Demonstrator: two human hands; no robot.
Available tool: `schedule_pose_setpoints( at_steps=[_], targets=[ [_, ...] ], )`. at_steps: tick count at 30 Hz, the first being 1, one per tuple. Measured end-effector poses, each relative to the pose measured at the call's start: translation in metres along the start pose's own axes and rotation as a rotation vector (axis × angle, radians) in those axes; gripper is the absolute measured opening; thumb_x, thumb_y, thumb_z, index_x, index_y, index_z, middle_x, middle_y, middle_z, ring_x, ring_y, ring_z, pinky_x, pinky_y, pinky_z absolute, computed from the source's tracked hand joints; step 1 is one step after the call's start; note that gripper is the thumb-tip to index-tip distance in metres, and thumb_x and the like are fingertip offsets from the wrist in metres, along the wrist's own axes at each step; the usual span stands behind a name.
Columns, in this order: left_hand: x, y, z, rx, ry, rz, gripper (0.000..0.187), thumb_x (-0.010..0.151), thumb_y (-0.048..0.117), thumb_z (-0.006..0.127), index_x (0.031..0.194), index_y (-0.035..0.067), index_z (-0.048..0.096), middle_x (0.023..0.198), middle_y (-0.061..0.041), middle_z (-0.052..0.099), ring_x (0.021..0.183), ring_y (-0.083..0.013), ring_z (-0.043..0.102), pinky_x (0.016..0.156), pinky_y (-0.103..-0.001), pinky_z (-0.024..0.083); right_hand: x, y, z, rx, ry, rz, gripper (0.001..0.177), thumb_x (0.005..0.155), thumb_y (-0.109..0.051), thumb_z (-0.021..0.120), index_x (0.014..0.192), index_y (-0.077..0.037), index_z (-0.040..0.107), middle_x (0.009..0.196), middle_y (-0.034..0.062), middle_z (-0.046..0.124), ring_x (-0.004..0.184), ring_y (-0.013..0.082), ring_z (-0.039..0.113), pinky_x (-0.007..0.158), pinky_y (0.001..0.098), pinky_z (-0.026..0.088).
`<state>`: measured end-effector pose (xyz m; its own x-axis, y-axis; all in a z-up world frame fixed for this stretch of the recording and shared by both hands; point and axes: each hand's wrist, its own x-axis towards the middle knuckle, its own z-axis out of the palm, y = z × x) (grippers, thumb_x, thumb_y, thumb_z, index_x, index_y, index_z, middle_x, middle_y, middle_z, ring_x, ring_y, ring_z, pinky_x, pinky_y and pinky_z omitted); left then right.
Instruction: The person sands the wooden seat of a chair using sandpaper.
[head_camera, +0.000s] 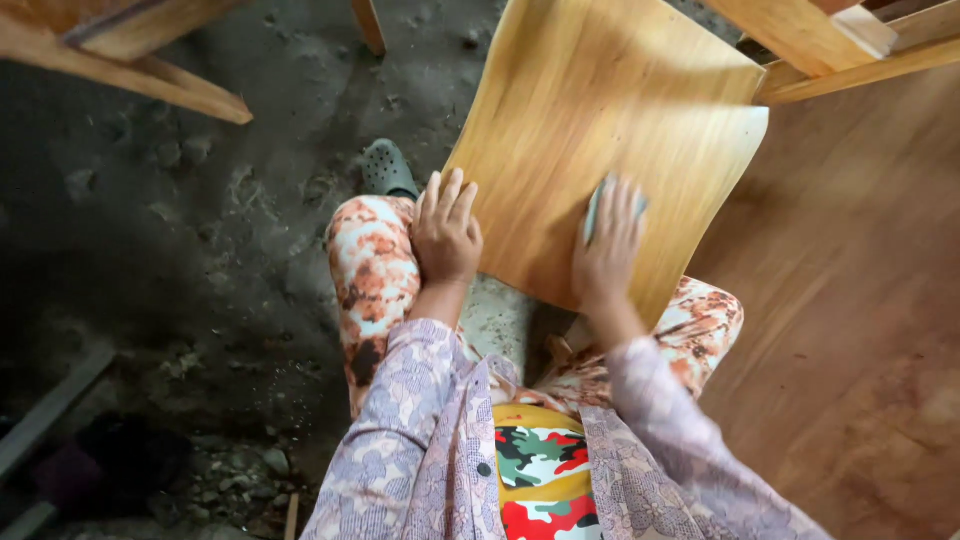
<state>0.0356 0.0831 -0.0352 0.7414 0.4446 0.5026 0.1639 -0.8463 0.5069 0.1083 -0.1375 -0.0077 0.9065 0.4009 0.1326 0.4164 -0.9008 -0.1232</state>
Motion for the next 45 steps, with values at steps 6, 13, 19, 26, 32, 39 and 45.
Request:
schedule_pose_setpoints(
  at_steps=[6, 13, 19, 26, 32, 39, 45],
  targets=[
    [-0.003, -0.001, -0.002, 0.033, -0.02, 0.002, 0.042, 0.078, 0.003, 0.066, 0.117, 0.017, 0.074, 0.136, -0.005, 0.067, 0.126, -0.0341, 0.061, 0.105, -0.045, 0.047, -0.105, -0.018, -0.008, 0.055, -0.234, 0.01, 0.067, 0.098, -0.03, 0.055, 0.157, -0.004, 0.038, 0.166, 0.021, 0.03, 0.153, 0.0392, 0.028, 0.118, 0.06, 0.024],
    [-0.003, -0.004, -0.004, 0.034, -0.088, -0.02, 0.043, 0.077, 0.005, 0.066, 0.117, 0.018, 0.073, 0.138, -0.005, 0.065, 0.128, -0.0332, 0.06, 0.106, -0.044, 0.047, 0.0, 0.006, 0.019, -0.061, -0.046, -0.029, 0.056, 0.107, -0.02, 0.053, 0.159, -0.007, 0.036, 0.163, 0.0221, 0.033, 0.15, 0.0434, 0.032, 0.114, 0.0609, 0.03],
    [0.0, 0.0, -0.01, 0.067, -0.139, -0.075, 0.056, 0.075, 0.009, 0.069, 0.131, 0.019, 0.066, 0.148, -0.009, 0.055, 0.13, -0.0334, 0.059, 0.106, -0.044, 0.048, 0.08, 0.037, 0.056, 0.023, -0.042, 0.159, 0.051, 0.108, -0.028, 0.063, 0.154, -0.011, 0.05, 0.161, 0.011, 0.038, 0.146, 0.0371, 0.034, 0.104, 0.0672, 0.042],
    [0.0, -0.008, 0.011, 0.107, -0.098, -0.319, 0.059, 0.083, 0.019, 0.057, 0.142, 0.019, 0.057, 0.115, -0.008, 0.064, 0.1, -0.0301, 0.069, 0.089, -0.042, 0.055, -0.007, -0.052, 0.014, 0.182, 0.056, -0.121, 0.05, 0.099, -0.01, 0.061, 0.148, -0.007, 0.056, 0.156, 0.0197, 0.046, 0.144, 0.0429, 0.04, 0.115, 0.0558, 0.033],
    [0.006, -0.015, 0.023, 0.197, -0.097, -0.422, 0.042, 0.089, 0.027, 0.055, 0.13, 0.021, 0.063, 0.08, -0.004, 0.062, 0.073, -0.0272, 0.068, 0.067, -0.041, 0.056, -0.035, -0.064, 0.01, 0.255, -0.115, -0.115, 0.052, 0.098, -0.014, 0.059, 0.15, -0.008, 0.053, 0.161, 0.0167, 0.041, 0.149, 0.0382, 0.036, 0.117, 0.0529, 0.031],
    [0.02, -0.005, 0.009, 0.276, -0.18, -0.418, 0.033, 0.095, 0.035, 0.051, 0.123, 0.025, 0.066, 0.087, 0.001, 0.06, 0.08, -0.0212, 0.068, 0.063, -0.038, 0.057, 0.115, -0.047, 0.039, 0.229, 0.015, -0.079, 0.049, 0.104, -0.009, 0.056, 0.153, -0.007, 0.052, 0.159, 0.0172, 0.042, 0.146, 0.0412, 0.035, 0.118, 0.0529, 0.033],
    [0.024, 0.002, 0.003, 0.149, -0.231, -0.481, 0.035, 0.098, 0.028, 0.05, 0.125, 0.013, 0.067, 0.099, -0.014, 0.068, 0.082, -0.0351, 0.068, 0.065, -0.049, 0.052, 0.223, -0.014, 0.082, 0.263, 0.004, -0.015, 0.042, 0.112, -0.012, 0.044, 0.151, 0.001, 0.05, 0.158, 0.0229, 0.036, 0.146, 0.0439, 0.032, 0.119, 0.0533, 0.03]
  ],
)
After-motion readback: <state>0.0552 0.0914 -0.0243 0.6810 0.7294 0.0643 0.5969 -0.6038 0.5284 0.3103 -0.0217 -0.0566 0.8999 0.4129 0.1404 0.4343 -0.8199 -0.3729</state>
